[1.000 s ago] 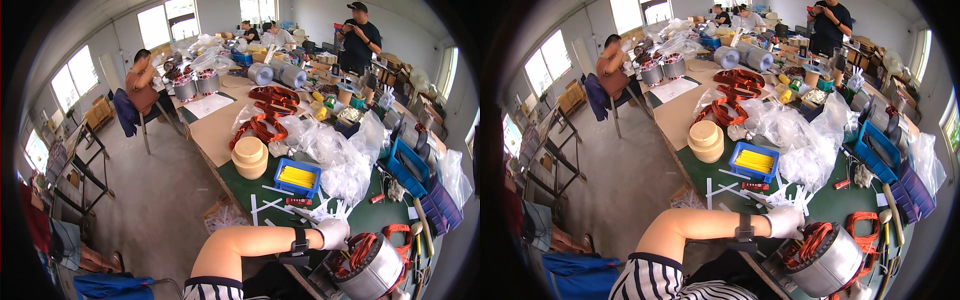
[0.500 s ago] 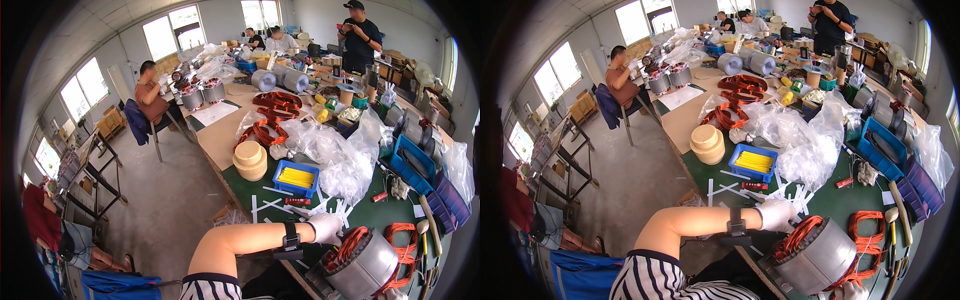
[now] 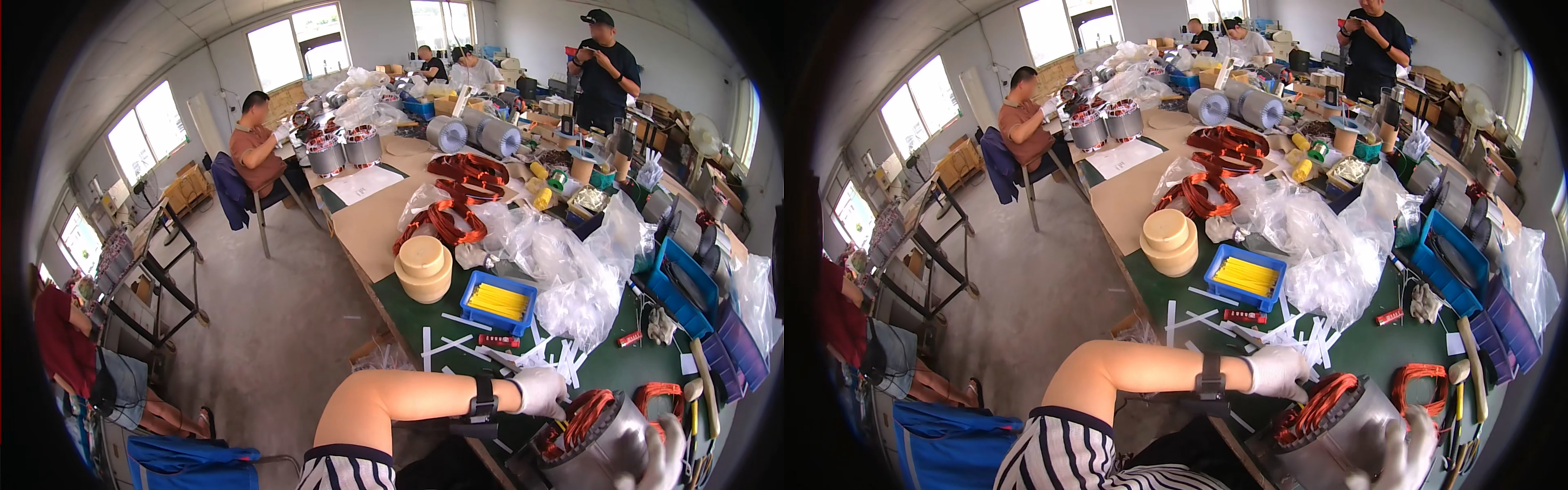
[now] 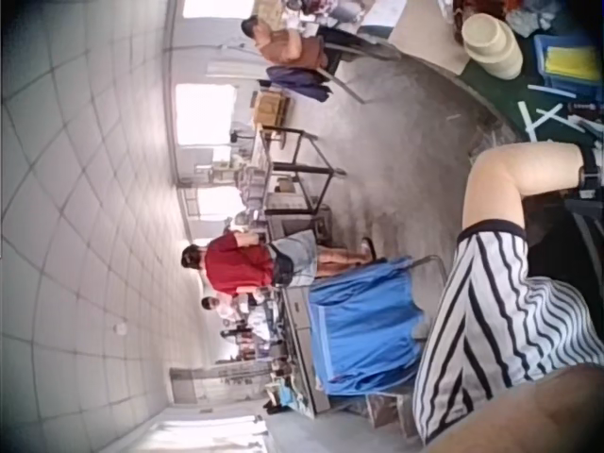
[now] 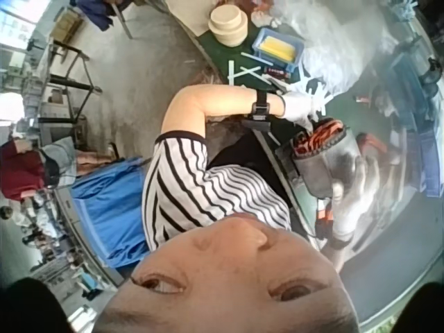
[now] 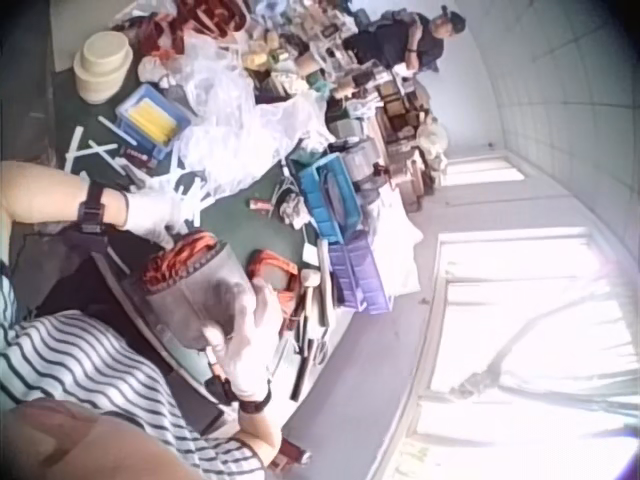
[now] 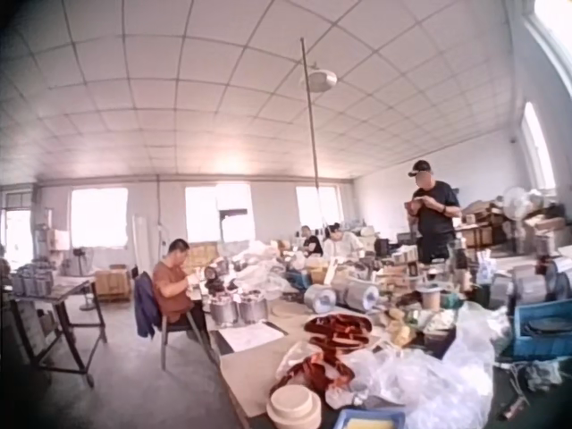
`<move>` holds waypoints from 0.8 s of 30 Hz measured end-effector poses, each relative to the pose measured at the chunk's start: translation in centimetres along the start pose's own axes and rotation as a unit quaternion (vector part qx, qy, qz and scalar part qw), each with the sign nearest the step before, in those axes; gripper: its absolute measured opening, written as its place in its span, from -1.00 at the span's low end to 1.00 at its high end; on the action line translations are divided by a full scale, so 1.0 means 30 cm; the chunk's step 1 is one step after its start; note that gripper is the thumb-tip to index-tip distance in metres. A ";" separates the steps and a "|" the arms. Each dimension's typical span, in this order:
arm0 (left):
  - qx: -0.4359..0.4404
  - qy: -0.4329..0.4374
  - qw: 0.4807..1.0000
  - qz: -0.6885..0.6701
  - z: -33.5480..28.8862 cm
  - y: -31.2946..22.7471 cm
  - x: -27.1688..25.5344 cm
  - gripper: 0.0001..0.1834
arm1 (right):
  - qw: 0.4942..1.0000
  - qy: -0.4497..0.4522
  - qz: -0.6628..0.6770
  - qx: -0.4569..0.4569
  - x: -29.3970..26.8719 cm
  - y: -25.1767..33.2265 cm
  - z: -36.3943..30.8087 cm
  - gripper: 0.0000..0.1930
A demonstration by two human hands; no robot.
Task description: Assembling or winding a motor stator by inserting copper coils and using tools to secure components.
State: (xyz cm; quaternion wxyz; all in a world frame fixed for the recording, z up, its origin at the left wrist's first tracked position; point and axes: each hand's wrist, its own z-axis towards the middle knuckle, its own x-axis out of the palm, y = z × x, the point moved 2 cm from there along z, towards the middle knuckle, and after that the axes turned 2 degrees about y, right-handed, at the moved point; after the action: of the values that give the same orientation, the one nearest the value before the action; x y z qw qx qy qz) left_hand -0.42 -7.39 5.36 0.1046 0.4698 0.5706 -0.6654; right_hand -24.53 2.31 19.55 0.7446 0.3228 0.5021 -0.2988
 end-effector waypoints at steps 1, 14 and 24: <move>-0.010 -0.010 1.000 0.002 -0.003 0.005 0.009 -0.64 | 0.999 0.030 0.012 -0.031 0.037 -0.007 0.026 -0.35; -0.029 0.023 0.998 0.053 0.029 -0.046 -0.011 -0.68 | 0.997 0.007 -0.008 -0.073 0.058 0.010 0.058 -0.49; -0.038 0.000 0.998 0.048 0.006 -0.050 0.000 -0.66 | 0.997 -0.004 -0.021 -0.073 0.068 0.030 0.039 -0.50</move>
State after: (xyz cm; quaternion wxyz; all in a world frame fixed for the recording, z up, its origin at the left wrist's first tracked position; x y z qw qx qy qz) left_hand -1.51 -7.05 6.33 0.1541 0.4921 0.5726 -0.6373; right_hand -22.54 1.70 18.13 0.7621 0.2555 0.5261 -0.2779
